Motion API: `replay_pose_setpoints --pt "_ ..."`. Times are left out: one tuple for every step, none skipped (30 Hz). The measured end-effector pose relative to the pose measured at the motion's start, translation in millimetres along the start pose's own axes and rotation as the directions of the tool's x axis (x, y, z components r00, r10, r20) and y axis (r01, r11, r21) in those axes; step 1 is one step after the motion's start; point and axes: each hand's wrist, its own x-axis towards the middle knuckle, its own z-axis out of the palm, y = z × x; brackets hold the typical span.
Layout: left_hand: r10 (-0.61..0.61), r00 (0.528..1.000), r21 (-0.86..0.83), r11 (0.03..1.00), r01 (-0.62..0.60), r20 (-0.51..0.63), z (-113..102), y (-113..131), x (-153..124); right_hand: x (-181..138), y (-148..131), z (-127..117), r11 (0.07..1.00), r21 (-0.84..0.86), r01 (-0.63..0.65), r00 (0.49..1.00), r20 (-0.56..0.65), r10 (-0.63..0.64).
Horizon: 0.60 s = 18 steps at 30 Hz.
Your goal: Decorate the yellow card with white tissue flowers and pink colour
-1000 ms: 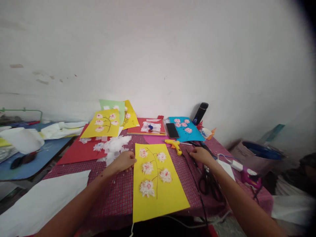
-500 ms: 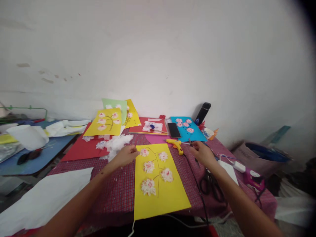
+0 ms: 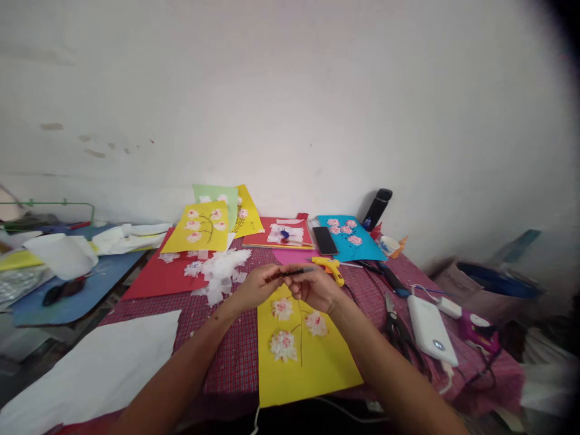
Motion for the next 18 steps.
replay_pose_setpoints --pt "0.002 1.000 0.018 1.000 -0.002 -0.012 -0.8 -0.7 -1.2 1.4 2.4 1.3 1.000 -0.016 0.018 1.000 -0.008 -0.018" --pt "0.000 1.000 0.040 0.999 0.001 -0.026 -1.3 -1.6 -1.8 2.7 5.2 2.2 0.999 -0.035 0.041 0.999 -0.024 -0.042" --pt "-0.003 0.999 0.069 0.998 0.005 -0.039 -1.7 -2.7 -1.9 4.1 8.5 2.7 0.996 -0.057 0.070 0.996 -0.049 -0.073" --pt "-0.006 0.999 0.101 0.995 0.011 -0.049 -1.9 -3.9 -1.6 5.6 12.1 2.8 0.991 -0.086 0.101 0.991 -0.081 -0.108" --pt "-0.006 0.998 0.136 0.991 0.014 -0.059 -1.9 -5.1 -1.2 7.3 16.0 2.4 0.984 -0.119 0.131 0.983 -0.115 -0.145" --pt "0.000 0.998 0.171 0.985 0.011 -0.065 -1.7 -6.2 -0.6 9.2 19.9 1.5 0.974 -0.157 0.161 0.971 -0.150 -0.184" --pt "0.013 0.998 0.205 0.979 0.002 -0.069 -1.4 -7.2 -0.1 11.2 23.8 0.3 0.963 -0.195 0.187 0.958 -0.182 -0.222" --pt "0.031 0.997 0.238 0.971 -0.014 -0.070 -1.0 -8.0 0.3 13.2 27.3 -1.2 0.951 -0.231 0.206 0.944 -0.209 -0.255" --pt "0.051 0.996 0.268 0.963 -0.031 -0.067 -0.6 -8.5 0.6 15.2 30.4 -2.8 0.940 -0.262 0.220 0.931 -0.232 -0.282" --pt "0.069 0.996 0.295 0.954 -0.048 -0.062 -0.4 -8.7 0.9 17.1 32.9 -4.2 0.930 -0.286 0.230 0.919 -0.250 -0.304" --pt "0.082 0.995 0.317 0.947 -0.060 -0.058 -0.3 -8.6 1.1 18.9 34.8 -5.3 0.923 -0.304 0.237 0.909 -0.265 -0.321" --pt "0.091 0.994 0.333 0.941 -0.068 -0.055 -0.3 -8.2 1.2 20.5 36.0 -5.9 0.917 -0.316 0.243 0.902 -0.275 -0.333" --pt "0.097 0.994 0.343 0.937 -0.072 -0.056 -0.6 -7.5 1.4 22.1 36.6 -6.1 0.913 -0.324 0.247 0.896 -0.283 -0.342" --pt "0.100 0.993 0.349 0.934 -0.073 -0.059 -0.9 -6.7 1.6 23.5 36.7 -5.9 0.911 -0.329 0.250 0.892 -0.288 -0.349" --pt "0.101 0.993 0.352 0.933 -0.072 -0.065 -1.3 -5.9 1.8 24.7 36.5 -5.3 0.909 -0.331 0.253 0.888 -0.293 -0.354" --pt "0.101 0.992 0.356 0.932 -0.069 -0.071 -1.6 -5.2 2.1 25.8 36.1 -4.6 0.909 -0.331 0.255 0.886 -0.297 -0.357" --pt "0.100 0.992 0.360 0.931 -0.066 -0.076 -1.8 -4.8 2.4 26.7 35.8 -3.8 0.909 -0.329 0.256 0.884 -0.300 -0.358" --pt "0.101 0.992 0.364 0.929 -0.066 -0.078 -1.7 -4.6 2.6 27.5 35.7 -3.2 0.909 -0.327 0.257 0.883 -0.304 -0.359"
